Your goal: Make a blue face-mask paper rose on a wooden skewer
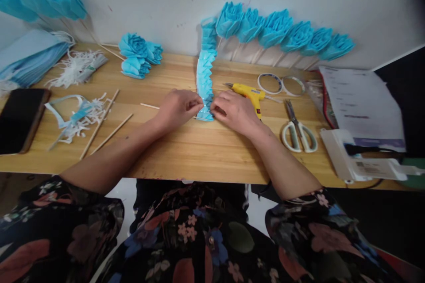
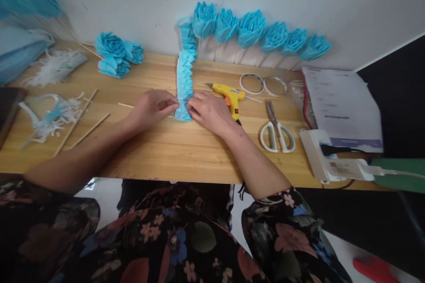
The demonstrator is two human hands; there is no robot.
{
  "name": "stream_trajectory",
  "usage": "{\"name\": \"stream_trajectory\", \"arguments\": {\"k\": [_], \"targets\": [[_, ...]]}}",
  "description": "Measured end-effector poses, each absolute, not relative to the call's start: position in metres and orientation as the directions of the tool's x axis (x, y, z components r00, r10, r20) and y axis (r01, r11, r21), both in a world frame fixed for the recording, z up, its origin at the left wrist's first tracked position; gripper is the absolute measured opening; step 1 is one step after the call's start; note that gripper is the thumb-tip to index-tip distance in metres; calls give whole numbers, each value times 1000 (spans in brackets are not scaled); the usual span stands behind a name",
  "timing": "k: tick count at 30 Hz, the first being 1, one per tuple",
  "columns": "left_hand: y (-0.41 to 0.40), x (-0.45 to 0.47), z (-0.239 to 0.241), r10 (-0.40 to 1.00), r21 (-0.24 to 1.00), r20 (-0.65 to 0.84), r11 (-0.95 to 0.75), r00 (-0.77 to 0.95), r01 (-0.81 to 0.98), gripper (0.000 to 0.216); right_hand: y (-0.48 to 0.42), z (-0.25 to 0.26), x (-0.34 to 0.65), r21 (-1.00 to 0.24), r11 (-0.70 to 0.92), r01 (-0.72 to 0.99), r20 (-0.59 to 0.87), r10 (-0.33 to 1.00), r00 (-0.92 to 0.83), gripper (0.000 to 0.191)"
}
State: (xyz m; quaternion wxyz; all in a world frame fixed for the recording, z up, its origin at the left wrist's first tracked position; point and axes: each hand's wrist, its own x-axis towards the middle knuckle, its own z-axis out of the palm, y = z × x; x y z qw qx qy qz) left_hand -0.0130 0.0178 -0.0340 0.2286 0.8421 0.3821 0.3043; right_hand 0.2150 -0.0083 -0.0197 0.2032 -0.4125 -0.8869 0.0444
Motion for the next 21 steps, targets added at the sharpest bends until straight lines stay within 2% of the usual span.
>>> {"name": "stream_trajectory", "arguments": {"k": [8,17,21], "targets": [[20,-7,-36,711,497,362,-695,603,521,16,-4,-22,215,-340,625,703,327,779,-534,7],[21,1,-33,731,515,339,-671,593,534,11,-3,-24,215,-427,633,646,376,774,-510,6],[21,2,-33,754,569,343,-641,560,515,10,-2,-22,219,-456,638,621,411,770,-489,15]]}}
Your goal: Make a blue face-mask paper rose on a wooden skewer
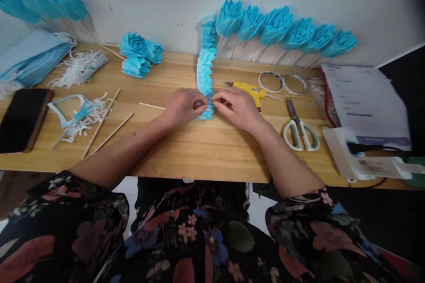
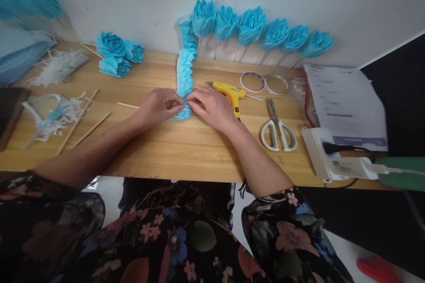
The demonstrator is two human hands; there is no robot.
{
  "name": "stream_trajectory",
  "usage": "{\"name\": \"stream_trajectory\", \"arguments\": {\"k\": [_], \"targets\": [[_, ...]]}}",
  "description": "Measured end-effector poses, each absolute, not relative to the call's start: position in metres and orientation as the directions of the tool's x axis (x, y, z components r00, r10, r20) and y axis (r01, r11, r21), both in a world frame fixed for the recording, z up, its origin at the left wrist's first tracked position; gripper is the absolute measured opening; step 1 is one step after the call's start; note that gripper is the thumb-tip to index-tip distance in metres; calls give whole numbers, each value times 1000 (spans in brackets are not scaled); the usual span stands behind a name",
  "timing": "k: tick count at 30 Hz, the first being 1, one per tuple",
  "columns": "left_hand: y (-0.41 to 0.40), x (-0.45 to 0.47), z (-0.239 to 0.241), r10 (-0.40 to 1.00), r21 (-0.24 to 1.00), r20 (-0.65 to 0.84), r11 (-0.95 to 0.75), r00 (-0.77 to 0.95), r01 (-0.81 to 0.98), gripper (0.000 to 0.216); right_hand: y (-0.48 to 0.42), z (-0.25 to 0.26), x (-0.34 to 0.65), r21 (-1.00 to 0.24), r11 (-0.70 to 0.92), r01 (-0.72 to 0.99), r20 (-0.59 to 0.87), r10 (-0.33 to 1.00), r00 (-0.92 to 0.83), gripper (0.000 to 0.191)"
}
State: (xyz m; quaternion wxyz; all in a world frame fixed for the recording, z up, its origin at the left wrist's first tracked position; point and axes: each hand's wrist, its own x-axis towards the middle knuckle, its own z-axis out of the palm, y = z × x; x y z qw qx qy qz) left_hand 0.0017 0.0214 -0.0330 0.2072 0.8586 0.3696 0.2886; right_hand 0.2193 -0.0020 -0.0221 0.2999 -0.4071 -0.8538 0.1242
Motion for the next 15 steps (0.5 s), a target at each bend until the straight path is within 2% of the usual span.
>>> {"name": "stream_trajectory", "arguments": {"k": [4,15], "targets": [[21,0,-33,765,598,339,-625,548,502,9,0,-22,225,-448,631,633,428,773,-468,23],[20,0,-31,764,625,335,-618,551,477,8,0,-27,218,-413,656,631,393,754,-527,19]]}}
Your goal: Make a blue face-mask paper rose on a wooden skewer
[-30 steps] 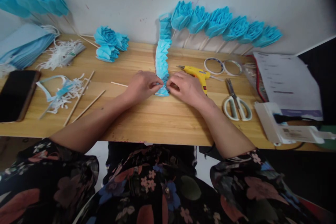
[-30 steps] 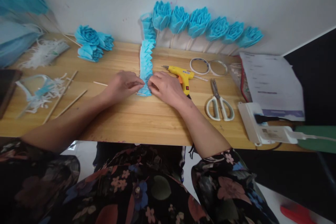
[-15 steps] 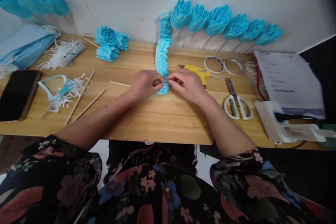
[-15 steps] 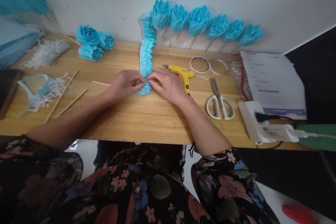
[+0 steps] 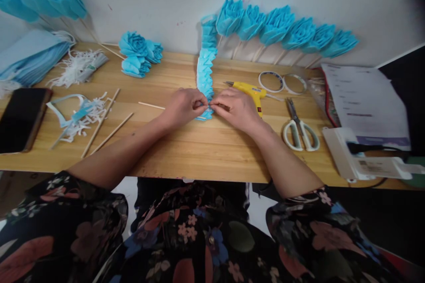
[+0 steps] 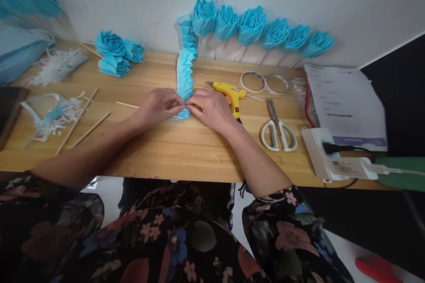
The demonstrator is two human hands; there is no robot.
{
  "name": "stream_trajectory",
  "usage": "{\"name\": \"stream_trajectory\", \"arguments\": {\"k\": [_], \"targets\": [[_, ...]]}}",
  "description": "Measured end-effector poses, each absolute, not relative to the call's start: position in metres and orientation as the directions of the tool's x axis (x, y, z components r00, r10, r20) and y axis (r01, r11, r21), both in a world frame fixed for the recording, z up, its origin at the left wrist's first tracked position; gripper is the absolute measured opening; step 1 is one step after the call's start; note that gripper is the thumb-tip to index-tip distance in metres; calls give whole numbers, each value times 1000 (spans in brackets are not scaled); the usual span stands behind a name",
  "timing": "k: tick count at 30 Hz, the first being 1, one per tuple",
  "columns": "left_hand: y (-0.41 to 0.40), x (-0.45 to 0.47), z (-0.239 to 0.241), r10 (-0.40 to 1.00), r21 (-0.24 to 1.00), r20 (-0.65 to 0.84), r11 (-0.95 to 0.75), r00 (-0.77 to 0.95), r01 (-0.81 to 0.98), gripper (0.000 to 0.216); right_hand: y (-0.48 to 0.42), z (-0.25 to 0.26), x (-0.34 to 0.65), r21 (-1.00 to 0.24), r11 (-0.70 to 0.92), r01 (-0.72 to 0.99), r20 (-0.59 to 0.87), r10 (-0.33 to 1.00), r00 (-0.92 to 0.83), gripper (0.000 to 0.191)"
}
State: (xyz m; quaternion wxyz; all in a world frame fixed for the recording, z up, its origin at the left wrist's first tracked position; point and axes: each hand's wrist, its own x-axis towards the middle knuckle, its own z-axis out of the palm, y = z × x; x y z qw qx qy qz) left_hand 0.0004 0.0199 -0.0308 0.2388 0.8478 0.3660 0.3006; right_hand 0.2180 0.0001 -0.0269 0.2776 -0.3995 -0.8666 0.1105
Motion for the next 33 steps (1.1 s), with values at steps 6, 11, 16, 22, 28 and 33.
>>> {"name": "stream_trajectory", "arguments": {"k": [6,11,16,22,28,33], "targets": [[21,-5,-28,771,647,329,-604,544,465,15,-1,-25,217,-391,634,667,380,771,-511,14],[20,-5,-30,753,619,330,-628,569,472,14,-3,-22,216,-393,615,683,342,788,-512,9],[19,-4,-30,751,614,334,-631,569,473,15,-3,-23,216,-416,605,679,339,796,-502,9],[20,0,-31,749,559,343,-648,567,517,12,-2,-24,216,-421,631,652,369,776,-512,9],[20,2,-32,754,528,344,-648,560,549,10,-2,-21,218,-430,630,647,383,776,-502,13],[19,3,-31,762,529,342,-640,550,557,9,-3,-21,218,-417,629,656,389,776,-497,17]]}}
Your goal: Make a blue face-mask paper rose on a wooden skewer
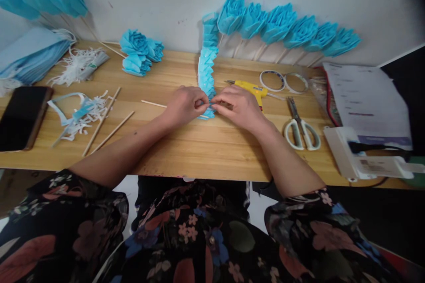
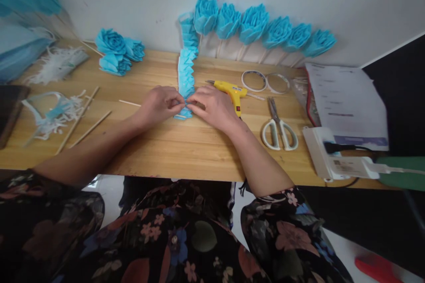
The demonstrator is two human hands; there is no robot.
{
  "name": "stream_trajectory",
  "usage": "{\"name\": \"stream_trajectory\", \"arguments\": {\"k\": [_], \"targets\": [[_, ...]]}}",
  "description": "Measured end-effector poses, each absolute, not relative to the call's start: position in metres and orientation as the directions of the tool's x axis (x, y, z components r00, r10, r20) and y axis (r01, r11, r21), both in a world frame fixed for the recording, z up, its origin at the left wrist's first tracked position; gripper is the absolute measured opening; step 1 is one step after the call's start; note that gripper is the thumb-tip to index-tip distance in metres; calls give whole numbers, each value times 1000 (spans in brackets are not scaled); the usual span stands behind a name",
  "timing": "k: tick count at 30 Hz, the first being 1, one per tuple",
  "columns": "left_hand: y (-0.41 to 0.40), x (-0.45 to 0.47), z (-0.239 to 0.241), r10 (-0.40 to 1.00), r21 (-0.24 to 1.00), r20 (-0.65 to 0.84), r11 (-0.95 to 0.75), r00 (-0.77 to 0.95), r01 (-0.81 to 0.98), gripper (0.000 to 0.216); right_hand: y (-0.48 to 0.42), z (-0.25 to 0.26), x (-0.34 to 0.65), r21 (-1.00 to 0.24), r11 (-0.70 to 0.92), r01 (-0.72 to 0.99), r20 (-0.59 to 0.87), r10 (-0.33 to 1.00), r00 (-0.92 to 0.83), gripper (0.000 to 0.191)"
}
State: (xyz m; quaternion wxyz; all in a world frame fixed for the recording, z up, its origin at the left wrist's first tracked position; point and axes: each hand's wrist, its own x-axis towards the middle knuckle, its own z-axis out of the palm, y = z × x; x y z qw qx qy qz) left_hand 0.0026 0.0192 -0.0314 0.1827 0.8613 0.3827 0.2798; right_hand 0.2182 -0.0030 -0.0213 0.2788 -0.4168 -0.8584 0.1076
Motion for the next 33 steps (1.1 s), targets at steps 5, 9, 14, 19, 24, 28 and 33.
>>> {"name": "stream_trajectory", "arguments": {"k": [5,9,14,19,24,28,33], "targets": [[23,-2,-29,761,573,338,-633,554,521,15,-2,-23,217,-394,646,653,385,762,-522,17],[25,-9,-28,769,596,326,-618,549,512,17,-2,-23,217,-406,637,655,360,771,-526,14],[25,-11,-31,757,591,298,-624,581,511,14,-2,-23,217,-387,643,661,352,765,-539,12],[25,-10,-34,760,577,296,-625,579,526,13,-3,-22,217,-382,646,661,334,763,-553,12],[26,-12,-37,759,574,274,-622,591,533,12,-3,-21,218,-364,671,646,319,741,-591,12],[27,-12,-39,751,575,274,-628,600,524,12,-2,-22,219,-337,684,648,311,730,-609,14],[25,-10,-36,747,569,314,-642,586,514,12,-2,-23,218,-307,668,677,332,743,-582,14]]}}
